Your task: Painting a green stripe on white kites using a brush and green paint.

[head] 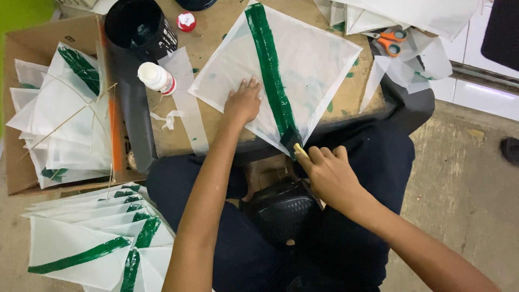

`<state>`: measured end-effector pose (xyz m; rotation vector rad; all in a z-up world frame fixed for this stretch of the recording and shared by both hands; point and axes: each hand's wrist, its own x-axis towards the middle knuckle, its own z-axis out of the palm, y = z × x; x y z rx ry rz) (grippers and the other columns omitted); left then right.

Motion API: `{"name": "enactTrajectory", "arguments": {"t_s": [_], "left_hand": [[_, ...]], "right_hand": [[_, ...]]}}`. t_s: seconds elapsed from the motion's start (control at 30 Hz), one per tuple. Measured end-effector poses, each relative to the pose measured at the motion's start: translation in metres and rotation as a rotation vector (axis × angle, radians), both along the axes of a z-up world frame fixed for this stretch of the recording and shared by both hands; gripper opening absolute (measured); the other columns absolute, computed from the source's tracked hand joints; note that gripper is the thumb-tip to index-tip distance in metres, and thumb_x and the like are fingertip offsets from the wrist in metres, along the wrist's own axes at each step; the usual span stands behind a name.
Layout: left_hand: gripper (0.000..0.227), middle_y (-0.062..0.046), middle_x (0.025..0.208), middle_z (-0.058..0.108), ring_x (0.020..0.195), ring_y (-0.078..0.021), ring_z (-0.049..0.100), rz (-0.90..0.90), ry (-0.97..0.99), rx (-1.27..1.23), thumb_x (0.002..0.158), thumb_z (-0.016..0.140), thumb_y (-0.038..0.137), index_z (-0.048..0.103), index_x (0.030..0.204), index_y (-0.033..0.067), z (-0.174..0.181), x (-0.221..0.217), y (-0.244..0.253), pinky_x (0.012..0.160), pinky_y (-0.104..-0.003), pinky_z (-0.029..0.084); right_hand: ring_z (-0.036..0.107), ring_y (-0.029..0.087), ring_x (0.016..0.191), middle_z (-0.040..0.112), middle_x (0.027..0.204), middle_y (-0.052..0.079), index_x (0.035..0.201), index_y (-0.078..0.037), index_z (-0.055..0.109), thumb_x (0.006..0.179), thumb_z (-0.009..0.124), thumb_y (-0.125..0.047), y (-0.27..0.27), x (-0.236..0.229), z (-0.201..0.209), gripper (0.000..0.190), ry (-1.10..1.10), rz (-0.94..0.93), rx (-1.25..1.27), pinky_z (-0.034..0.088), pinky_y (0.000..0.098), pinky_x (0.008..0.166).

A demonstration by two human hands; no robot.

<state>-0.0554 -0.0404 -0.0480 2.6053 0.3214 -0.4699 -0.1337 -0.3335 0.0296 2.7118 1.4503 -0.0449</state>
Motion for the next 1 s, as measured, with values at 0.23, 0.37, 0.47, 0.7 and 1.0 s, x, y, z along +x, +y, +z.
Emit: {"name": "enactTrajectory", "arguments": {"t_s": [0.23, 0.37, 0.47, 0.7, 1.0], "left_hand": [[0.054, -0.008, 0.171, 0.019, 0.158, -0.0288, 0.014, 0.006, 0.006, -0.008, 0.109, 0.036, 0.024, 0.033, 0.162, 0.0148, 0.006, -0.002, -0.001, 0.124, -0.063, 0.011], [0.054, -0.008, 0.170, 0.021, 0.158, -0.0286, 0.015, 0.004, 0.012, 0.007, 0.109, 0.036, 0.024, 0.034, 0.161, 0.0146, 0.009, -0.003, -0.003, 0.124, -0.063, 0.012], [0.054, -0.009, 0.170, 0.022, 0.158, -0.0291, 0.016, 0.009, 0.005, 0.000, 0.108, 0.036, 0.024, 0.034, 0.161, 0.0144, 0.008, -0.003, -0.002, 0.124, -0.063, 0.012], [0.054, -0.009, 0.169, 0.023, 0.157, -0.0293, 0.017, 0.011, -0.006, -0.008, 0.108, 0.038, 0.025, 0.035, 0.161, 0.0151, 0.007, -0.003, -0.001, 0.124, -0.063, 0.012], [0.053, -0.008, 0.168, 0.027, 0.157, -0.0284, 0.019, 0.034, -0.002, -0.031, 0.107, 0.038, 0.025, 0.040, 0.159, 0.0136, 0.010, -0.001, 0.002, 0.123, -0.065, 0.012]], "right_hand": [[0.059, 0.021, 0.079, 0.062, 0.089, -0.003, 0.121, -0.022, 0.070, 0.091, 0.059, -0.024, -0.012, -0.016, 0.015, 0.032, 0.017, 0.094, -0.071, 0.033, 0.0415, 0.077], [0.060, 0.021, 0.078, 0.062, 0.088, -0.002, 0.126, -0.022, 0.067, 0.093, 0.059, -0.027, -0.011, -0.010, 0.030, 0.034, -0.016, 0.027, -0.053, 0.033, 0.0399, 0.076], [0.061, 0.020, 0.079, 0.061, 0.089, -0.002, 0.129, -0.024, 0.065, 0.095, 0.057, -0.028, -0.015, -0.002, 0.009, 0.035, -0.011, -0.034, -0.078, 0.033, 0.0392, 0.078], [0.063, 0.017, 0.082, 0.065, 0.090, -0.006, 0.124, -0.026, 0.069, 0.098, 0.057, -0.026, -0.018, -0.015, 0.028, 0.028, 0.208, -0.042, -0.253, 0.032, 0.0401, 0.080], [0.069, 0.021, 0.084, 0.070, 0.088, -0.004, 0.115, -0.026, 0.073, 0.099, 0.056, -0.028, 0.000, 0.000, 0.089, 0.023, 0.467, -0.072, -0.277, 0.038, 0.0414, 0.084]]}}
